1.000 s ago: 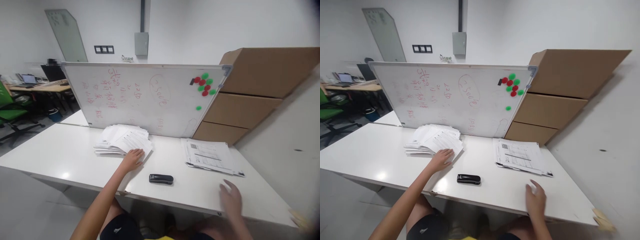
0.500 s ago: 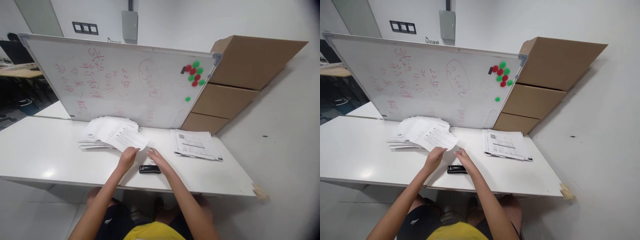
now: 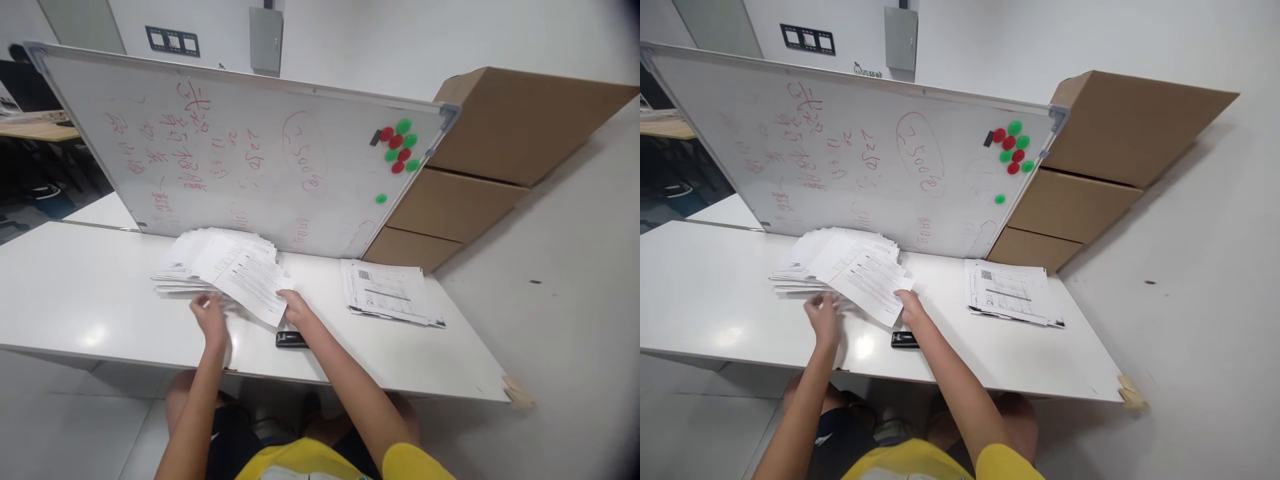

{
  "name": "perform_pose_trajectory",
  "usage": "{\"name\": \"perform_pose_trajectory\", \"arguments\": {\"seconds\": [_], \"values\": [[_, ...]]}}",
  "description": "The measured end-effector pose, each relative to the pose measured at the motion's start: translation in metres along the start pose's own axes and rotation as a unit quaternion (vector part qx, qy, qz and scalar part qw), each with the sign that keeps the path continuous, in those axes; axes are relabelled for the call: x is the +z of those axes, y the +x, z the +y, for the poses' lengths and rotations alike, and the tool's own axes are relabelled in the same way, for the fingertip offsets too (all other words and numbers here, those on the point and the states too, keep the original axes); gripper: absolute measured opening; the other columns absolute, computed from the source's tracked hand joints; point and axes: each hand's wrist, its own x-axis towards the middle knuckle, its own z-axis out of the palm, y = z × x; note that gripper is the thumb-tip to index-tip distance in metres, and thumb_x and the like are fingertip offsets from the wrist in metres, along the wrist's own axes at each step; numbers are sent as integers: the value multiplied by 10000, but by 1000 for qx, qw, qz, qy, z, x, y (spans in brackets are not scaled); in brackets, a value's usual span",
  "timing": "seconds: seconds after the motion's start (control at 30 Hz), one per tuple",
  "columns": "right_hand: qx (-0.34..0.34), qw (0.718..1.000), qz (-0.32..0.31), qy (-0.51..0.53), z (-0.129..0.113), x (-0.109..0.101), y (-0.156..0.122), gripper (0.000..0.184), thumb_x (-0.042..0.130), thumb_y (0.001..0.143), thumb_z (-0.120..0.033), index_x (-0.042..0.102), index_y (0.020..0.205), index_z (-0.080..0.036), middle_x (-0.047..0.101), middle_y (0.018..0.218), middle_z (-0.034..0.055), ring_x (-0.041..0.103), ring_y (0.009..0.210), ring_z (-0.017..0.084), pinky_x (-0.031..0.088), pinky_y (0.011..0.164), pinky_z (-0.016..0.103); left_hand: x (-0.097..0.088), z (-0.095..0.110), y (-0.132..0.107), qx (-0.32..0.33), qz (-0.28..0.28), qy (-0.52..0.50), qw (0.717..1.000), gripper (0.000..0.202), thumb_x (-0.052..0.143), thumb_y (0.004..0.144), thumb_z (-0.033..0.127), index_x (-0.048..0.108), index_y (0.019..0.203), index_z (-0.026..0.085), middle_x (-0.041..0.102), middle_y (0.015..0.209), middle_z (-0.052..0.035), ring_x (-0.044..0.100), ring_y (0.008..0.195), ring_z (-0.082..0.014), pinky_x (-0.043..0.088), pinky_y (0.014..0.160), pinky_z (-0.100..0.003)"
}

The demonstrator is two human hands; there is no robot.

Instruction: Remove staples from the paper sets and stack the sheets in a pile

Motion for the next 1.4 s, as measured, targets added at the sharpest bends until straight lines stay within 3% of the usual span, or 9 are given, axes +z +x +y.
{"name": "perform_pose_trajectory", "arguments": {"seconds": [0.1,0.2,0.3,0.43,0.6,0.73,0.9,1.2,1.4], "values": [[4,999,48,-20,5,8,-12,240,579,607,-66,625,819,-167,710,712,28,678,765,236,539,758,396,-1,-1,-23,-154,-225,-67,960,415,640,759,516,506,946,170,534,765,16,527,563,-87,365,475,-199],[-25,996,82,-37,-3,8,-35,214,584,638,-104,642,833,-172,730,781,30,679,807,237,534,775,374,0,3,-55,-202,-311,-79,925,441,738,671,523,504,760,160,424,581,70,420,450,-53,242,390,-172],[-102,986,97,-89,-27,-7,-67,212,601,696,-185,669,897,-177,745,937,47,671,922,238,517,850,353,-2,12,-78,-214,-315,-126,916,385,744,687,486,551,751,160,532,613,27,524,541,-94,341,436,-180],[-207,951,95,-209,-65,-54,-116,338,635,751,-358,677,1037,-184,723,1081,76,641,1043,262,486,928,389,-9,25,-90,-191,-287,-227,911,373,672,748,488,660,960,181,696,991,-76,636,963,-235,514,762,-310],[-265,908,188,-265,-91,-122,-164,475,630,768,-492,653,1095,-148,720,1049,124,631,1038,294,472,917,430,7,24,-120,-100,-323,-150,929,366,741,701,411,676,992,200,713,976,-64,654,943,-252,508,855,-374],[-339,852,331,-223,-80,-172,-172,544,568,785,-555,610,1107,-118,697,1044,147,604,1057,287,429,958,437,29,8,-174,55,-360,-38,930,360,639,815,427,646,1096,202,674,1095,-93,604,1065,-258,473,932,-398],[-327,857,342,-204,-44,-220,-172,546,609,768,-506,533,1168,-143,671,1066,136,606,1017,263,426,955,431,41,-17,-228,234,-390,53,889,455,511,908,325,443,1354,268,482,1355,-125,423,1284,-267,324,1081,-480],[-345,856,324,-208,-43,-241,-175,351,601,780,-441,595,1018,-183,670,973,73,608,953,231,441,909,389,56,-55,-233,160,-417,54,893,209,425,946,329,580,1046,231,591,1109,-102,542,1100,-232,408,986,-441],[-305,859,341,-229,-41,-242,-181,358,575,794,-462,629,986,-164,686,869,65,611,872,226,461,815,348,43,-61,-227,175,-469,25,865,193,424,946,310,593,982,222,620,1024,-83,577,1018,-209,434,946,-407]]}}
